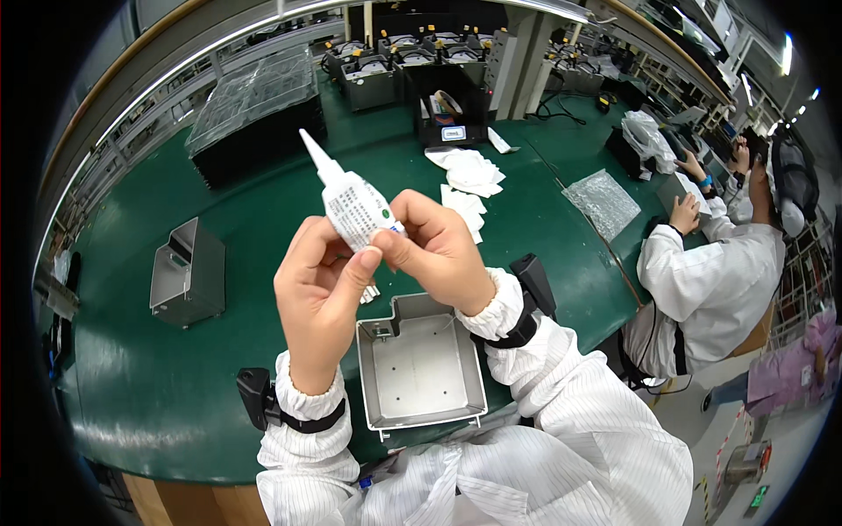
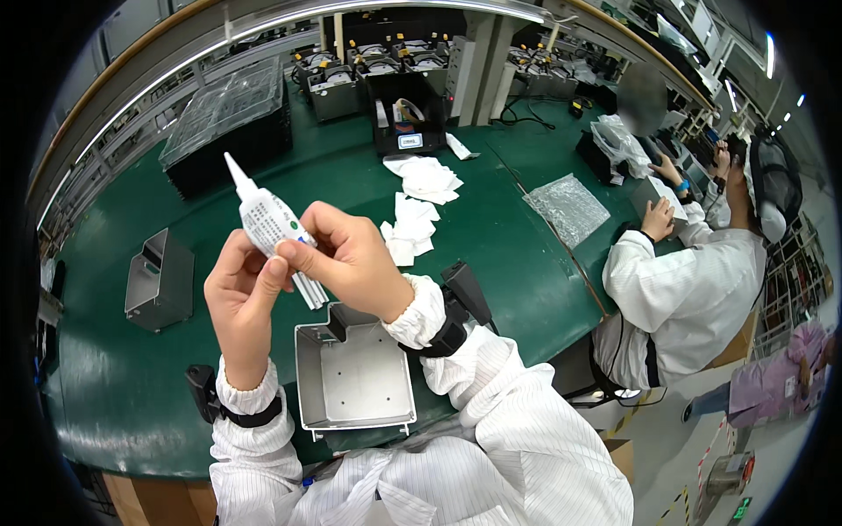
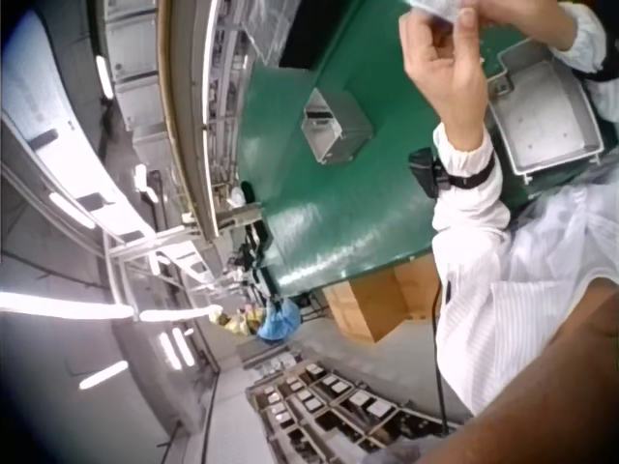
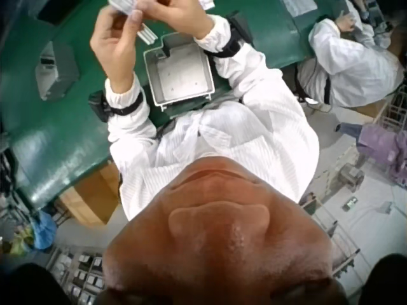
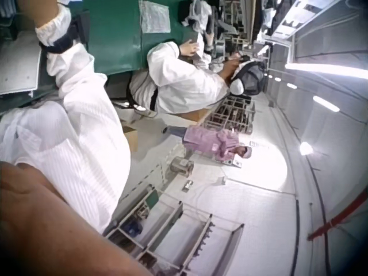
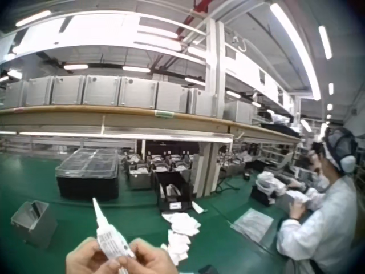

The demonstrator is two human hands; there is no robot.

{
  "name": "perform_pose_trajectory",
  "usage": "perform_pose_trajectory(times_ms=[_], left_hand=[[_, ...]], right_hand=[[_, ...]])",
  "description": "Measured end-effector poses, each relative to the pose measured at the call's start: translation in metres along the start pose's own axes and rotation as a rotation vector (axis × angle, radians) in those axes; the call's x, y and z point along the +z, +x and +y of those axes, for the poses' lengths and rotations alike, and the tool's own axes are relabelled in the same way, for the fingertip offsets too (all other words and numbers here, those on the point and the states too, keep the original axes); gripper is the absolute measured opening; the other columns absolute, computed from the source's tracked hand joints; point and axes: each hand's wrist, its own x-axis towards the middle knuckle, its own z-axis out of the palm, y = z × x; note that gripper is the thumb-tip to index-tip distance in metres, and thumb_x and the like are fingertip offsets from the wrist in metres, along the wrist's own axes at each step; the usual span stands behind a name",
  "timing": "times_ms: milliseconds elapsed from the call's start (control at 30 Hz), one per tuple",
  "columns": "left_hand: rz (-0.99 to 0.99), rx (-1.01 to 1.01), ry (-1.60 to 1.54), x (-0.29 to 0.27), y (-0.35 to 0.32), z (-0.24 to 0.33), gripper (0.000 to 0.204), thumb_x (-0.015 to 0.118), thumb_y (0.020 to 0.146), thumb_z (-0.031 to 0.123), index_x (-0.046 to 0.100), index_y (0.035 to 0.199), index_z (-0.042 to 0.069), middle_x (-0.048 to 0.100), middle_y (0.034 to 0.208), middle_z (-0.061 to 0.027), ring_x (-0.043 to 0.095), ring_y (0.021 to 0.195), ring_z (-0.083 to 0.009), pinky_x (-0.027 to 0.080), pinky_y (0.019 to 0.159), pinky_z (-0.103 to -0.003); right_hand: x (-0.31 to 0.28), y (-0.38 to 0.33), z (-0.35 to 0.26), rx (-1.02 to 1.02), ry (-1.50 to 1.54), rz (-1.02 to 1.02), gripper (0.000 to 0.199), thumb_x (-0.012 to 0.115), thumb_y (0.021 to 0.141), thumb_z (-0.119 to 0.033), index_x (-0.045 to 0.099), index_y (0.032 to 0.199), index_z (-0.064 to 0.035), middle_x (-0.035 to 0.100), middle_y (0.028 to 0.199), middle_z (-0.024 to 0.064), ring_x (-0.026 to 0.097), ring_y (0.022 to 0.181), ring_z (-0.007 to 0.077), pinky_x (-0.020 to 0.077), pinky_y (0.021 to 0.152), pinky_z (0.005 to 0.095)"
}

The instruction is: Applying glue to small components and assembling them into a metal enclosure.

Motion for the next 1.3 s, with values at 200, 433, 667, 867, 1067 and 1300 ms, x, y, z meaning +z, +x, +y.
perform_pose_trajectory(times_ms=[200, 433, 667, 867, 1067, 1300], left_hand=[[0.064, 0.033, 0.114, 0.007, 0.001, -0.004, 0.013, 0.06, 0.086, 0.006, 0.059, 0.09, -0.006, 0.051, 0.078, -0.0028, 0.051, 0.06, -0.0079, 0.039, 0.051, -0.019], [0.112, 0.041, 0.2, 0.005, -0.001, -0.002, 0.016, 0.055, 0.091, 0.014, 0.059, 0.088, -0.001, 0.055, 0.071, 0.0011, 0.042, 0.055, -0.0029, 0.031, 0.048, -0.017], [0.038, -0.061, 0.145, 0.005, -0.005, -0.005, 0.017, 0.054, 0.092, 0.015, 0.057, 0.085, 0.0, 0.053, 0.067, 0.0015, 0.042, 0.054, -0.0026, 0.028, 0.046, -0.016], [0.127, -0.114, 0.188, 0.004, -0.003, -0.009, 0.024, 0.054, 0.093, 0.018, 0.049, 0.074, 0.003, 0.049, 0.06, 0.0022, 0.04, 0.049, -0.0017, 0.026, 0.043, -0.015], [0.162, -0.1, 0.248, 0.006, -0.003, -0.008, 0.027, 0.052, 0.093, 0.019, 0.048, 0.072, 0.004, 0.047, 0.059, 0.0028, 0.038, 0.048, -0.0015, 0.028, 0.042, -0.015], [0.197, -0.084, 0.225, 0.01, -0.006, -0.009, 0.025, 0.05, 0.095, 0.019, 0.049, 0.073, 0.006, 0.041, 0.061, 0.0058, 0.034, 0.05, 0.0006, 0.026, 0.043, -0.014]], right_hand=[[-0.003, 0.001, -0.012, -0.066, -0.294, 0.011, 0.034, 0.061, 0.088, -0.025, 0.045, 0.067, -0.0042, 0.04, 0.054, -0.005, 0.032, 0.052, 0.0013, 0.0241, 0.043, 0.0205], [0.001, 0.001, -0.015, -0.001, -0.242, -0.025, 0.035, 0.06, 0.088, -0.026, 0.045, 0.065, -0.0036, 0.039, 0.052, -0.004, 0.032, 0.05, 0.0023, 0.0246, 0.042, 0.0221], [0.002, 0.0, -0.016, -0.148, -0.513, 0.042, 0.043, 0.061, 0.083, -0.035, 0.045, 0.06, -0.0019, 0.047, 0.052, 0.0143, 0.047, 0.043, 0.029, 0.0342, 0.042, 0.0353], [0.003, -0.001, -0.003, -0.175, -0.573, -0.002, 0.036, 0.06, 0.085, -0.033, 0.054, 0.068, -0.0012, 0.051, 0.052, 0.0134, 0.049, 0.042, 0.0257, 0.0369, 0.042, 0.0311], [0.01, -0.004, -0.004, -0.18, -0.562, 0.061, 0.037, 0.057, 0.087, -0.031, 0.053, 0.067, -0.0004, 0.049, 0.051, 0.0137, 0.047, 0.042, 0.0266, 0.035, 0.041, 0.0326], [0.012, -0.006, -0.007, -0.159, -0.536, 0.114, 0.039, 0.054, 0.089, -0.031, 0.054, 0.065, -0.0008, 0.049, 0.052, 0.0139, 0.046, 0.042, 0.0269, 0.0337, 0.041, 0.0329]])
